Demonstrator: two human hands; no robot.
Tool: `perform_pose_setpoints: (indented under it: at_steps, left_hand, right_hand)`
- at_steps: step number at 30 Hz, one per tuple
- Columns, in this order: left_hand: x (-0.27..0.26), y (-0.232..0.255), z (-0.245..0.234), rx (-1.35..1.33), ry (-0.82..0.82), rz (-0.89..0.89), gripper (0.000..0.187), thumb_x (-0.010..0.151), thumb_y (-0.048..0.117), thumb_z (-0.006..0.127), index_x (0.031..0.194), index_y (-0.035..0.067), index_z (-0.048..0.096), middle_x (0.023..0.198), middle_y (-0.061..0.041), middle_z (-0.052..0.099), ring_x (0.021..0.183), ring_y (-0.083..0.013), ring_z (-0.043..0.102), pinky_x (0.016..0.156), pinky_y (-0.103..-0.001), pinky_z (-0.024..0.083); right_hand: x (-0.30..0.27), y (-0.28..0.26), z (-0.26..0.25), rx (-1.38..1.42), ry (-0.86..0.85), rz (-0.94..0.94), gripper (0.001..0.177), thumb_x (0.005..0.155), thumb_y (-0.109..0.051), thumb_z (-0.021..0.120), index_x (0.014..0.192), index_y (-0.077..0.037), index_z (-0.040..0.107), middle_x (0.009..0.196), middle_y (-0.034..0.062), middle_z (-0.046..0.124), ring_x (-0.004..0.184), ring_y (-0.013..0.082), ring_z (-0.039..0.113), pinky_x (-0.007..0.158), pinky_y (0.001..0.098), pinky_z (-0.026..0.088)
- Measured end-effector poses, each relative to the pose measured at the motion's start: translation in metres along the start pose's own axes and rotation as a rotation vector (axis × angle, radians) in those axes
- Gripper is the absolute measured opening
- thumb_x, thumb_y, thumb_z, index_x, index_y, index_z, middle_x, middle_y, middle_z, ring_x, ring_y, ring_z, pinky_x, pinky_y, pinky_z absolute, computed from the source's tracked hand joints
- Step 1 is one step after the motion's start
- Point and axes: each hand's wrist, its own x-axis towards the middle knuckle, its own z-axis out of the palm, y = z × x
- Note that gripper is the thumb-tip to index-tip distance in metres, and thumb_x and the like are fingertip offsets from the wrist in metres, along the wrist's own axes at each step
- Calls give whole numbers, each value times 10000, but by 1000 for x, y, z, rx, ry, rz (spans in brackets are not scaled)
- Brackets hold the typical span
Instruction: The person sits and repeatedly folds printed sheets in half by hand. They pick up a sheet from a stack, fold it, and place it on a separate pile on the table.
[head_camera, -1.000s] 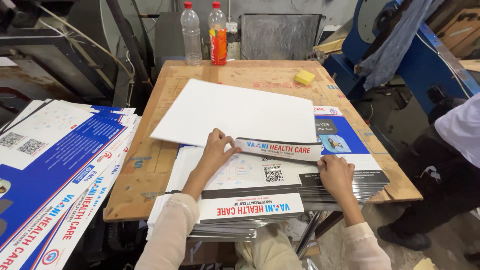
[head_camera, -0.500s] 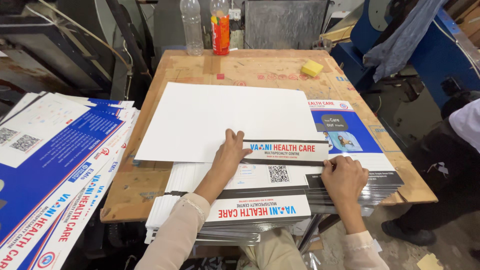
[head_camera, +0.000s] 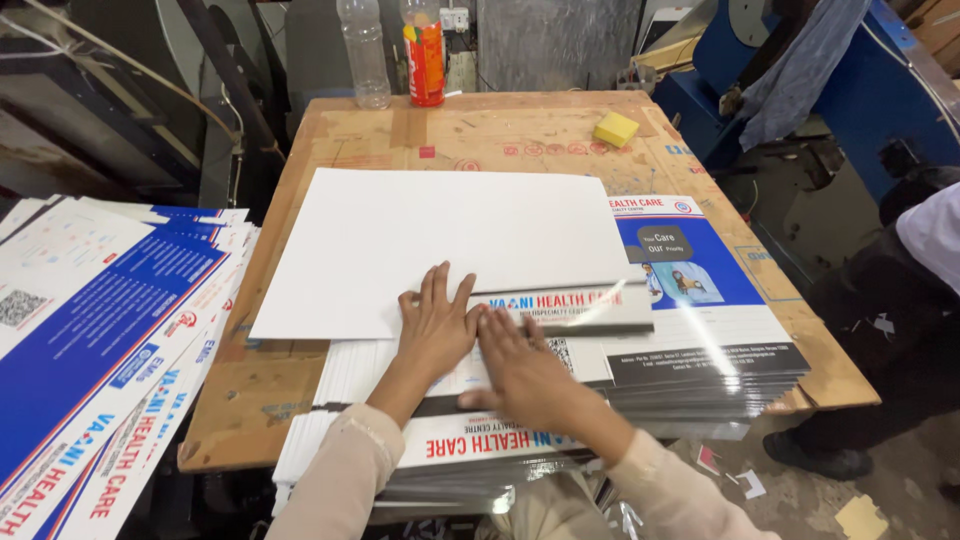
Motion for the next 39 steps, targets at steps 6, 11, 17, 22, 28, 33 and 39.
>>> perform_pose_setpoints:
  at_steps: [6, 11, 17, 22, 28, 33, 39]
  left_hand:
    - [-4, 1, -3, -11, -9, 2, 529, 1013, 427, 455, 1462, 153, 513, 1563, -226, 360, 1467, -313, 307, 1040, -547, 282]
    - [0, 2, -19, -6, -49, -2, 525, 1017, 416, 459, 1457, 135, 506, 1570, -214, 357, 1470, -302, 294, 1033, -551, 280]
    - [0, 40, -33, -86, -219, 274, 660, 1006, 363, 478, 1591, 72, 387, 1521, -38, 450, 1550, -264, 237, 1155, -626, 190]
    - [1, 82, -14, -226, -382, 382, 574, 1027, 324, 443, 1563, 129, 379, 1634, -12, 361, 1533, -226, 243, 1168, -610, 156]
    - [3, 80, -24, -309, -403, 338, 543, 1056, 391, 424, 1548, 160, 421, 1650, -2, 342, 1544, -227, 242, 1190, -600, 177]
    - [22, 123, -19, -147, -488, 222, 559, 985, 356, 487, 1535, 275, 431, 1661, -50, 272, 1469, -359, 272, 1105, -700, 203]
    - [36, 138, -1, -171, -283, 251, 563, 947, 307, 542, 1505, 311, 473, 1641, -63, 311, 1446, -386, 281, 1043, -724, 219]
  right_hand:
    - [1, 22, 16, 76, 9, 2, 1091, 963, -742, 383, 1537, 144, 108, 1629, 351, 81, 1552, 410, 19, 1235, 483, 69]
    - [-29, 58, 8, 48, 73, 100, 1073, 972, -711, 408, 1527, 155, 102, 1616, 366, 77, 1527, 431, 36, 1205, 481, 77]
    - [-45, 73, 10, -8, 174, 140, 1116, 912, -723, 481, 1488, 173, 149, 1569, 382, 164, 1502, 452, 117, 1202, 492, 131]
    - [-48, 77, 17, -5, 199, 155, 1069, 943, -713, 446, 1517, 145, 170, 1596, 340, 186, 1526, 411, 133, 1203, 497, 112]
    - [-48, 123, 16, -191, 178, 385, 1081, 901, -774, 380, 1504, 113, 249, 1586, 289, 250, 1518, 360, 163, 1205, 574, 60]
    - [-48, 128, 30, -189, 337, 367, 991, 950, -722, 376, 1500, 99, 310, 1585, 291, 308, 1523, 376, 195, 1198, 612, 43]
    - [-59, 125, 31, -231, 428, 463, 933, 930, -703, 398, 1472, 56, 381, 1574, 230, 356, 1523, 373, 225, 1180, 651, 33]
